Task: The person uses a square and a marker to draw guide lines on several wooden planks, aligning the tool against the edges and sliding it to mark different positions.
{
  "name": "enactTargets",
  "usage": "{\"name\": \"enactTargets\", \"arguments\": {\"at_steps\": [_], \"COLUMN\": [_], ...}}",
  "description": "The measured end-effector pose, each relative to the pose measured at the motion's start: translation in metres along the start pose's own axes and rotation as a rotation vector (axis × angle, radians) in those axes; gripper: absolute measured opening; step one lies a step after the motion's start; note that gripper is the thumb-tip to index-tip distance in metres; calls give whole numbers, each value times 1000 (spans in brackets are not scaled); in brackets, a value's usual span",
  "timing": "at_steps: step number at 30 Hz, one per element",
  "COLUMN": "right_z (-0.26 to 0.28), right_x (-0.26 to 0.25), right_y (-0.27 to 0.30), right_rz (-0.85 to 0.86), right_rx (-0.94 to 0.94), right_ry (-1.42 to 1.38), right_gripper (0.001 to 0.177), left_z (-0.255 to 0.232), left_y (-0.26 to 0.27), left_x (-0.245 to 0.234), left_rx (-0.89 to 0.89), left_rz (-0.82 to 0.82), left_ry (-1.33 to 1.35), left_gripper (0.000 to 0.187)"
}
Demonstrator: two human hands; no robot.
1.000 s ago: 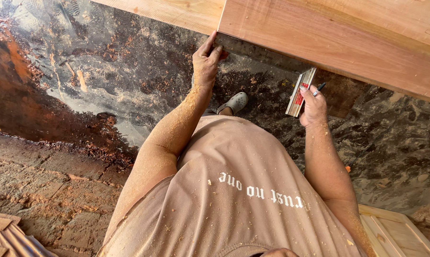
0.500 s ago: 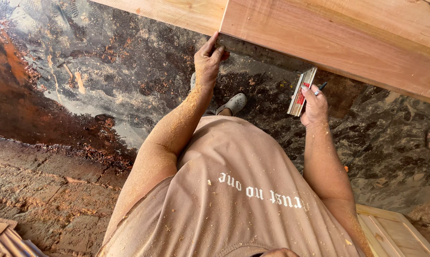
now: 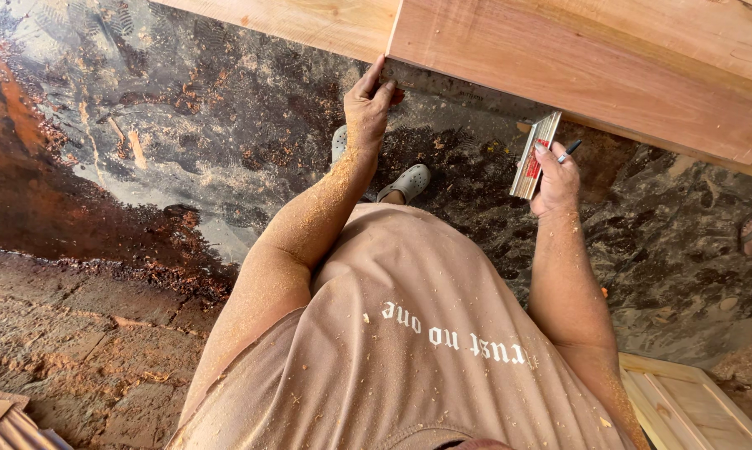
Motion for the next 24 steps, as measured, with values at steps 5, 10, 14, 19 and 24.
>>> {"name": "enactTargets", "arguments": {"at_steps": [5,10,14,19,24], "right_z": [0,-8,-15,-24,-12], "right_x": [0,-9,-10,13,120], "right_y": [-1,-6,-15,9,38], "right_rz": [20,9,130,328,633], "right_rx": [-22,-15,-81,64,226], "right_ry": [-19,-41,-45,-134,-54], "right_gripper": [40,38,28,18,32], "left_z": [3,-4,-23,-75,-165], "left_y": [-2,0,9,45,46], "left_x": [-1,2,3,-17,-54], "left_rx": [7,26,-73,-47,82], "left_rz": [10,9,-70,-113,-241], "left_ry": [21,-31,-186,-79,52], "left_gripper": [47,46,47,58,69]}}
Point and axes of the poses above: each hand's wrist, its own y-axis away from the middle knuckle, its own x-axis out of the palm, z = x × y, the point moved 7 cm from there along -y, towards the middle knuckle, and after that the axes turned 3 degrees about -x, right-handed, at the moved point
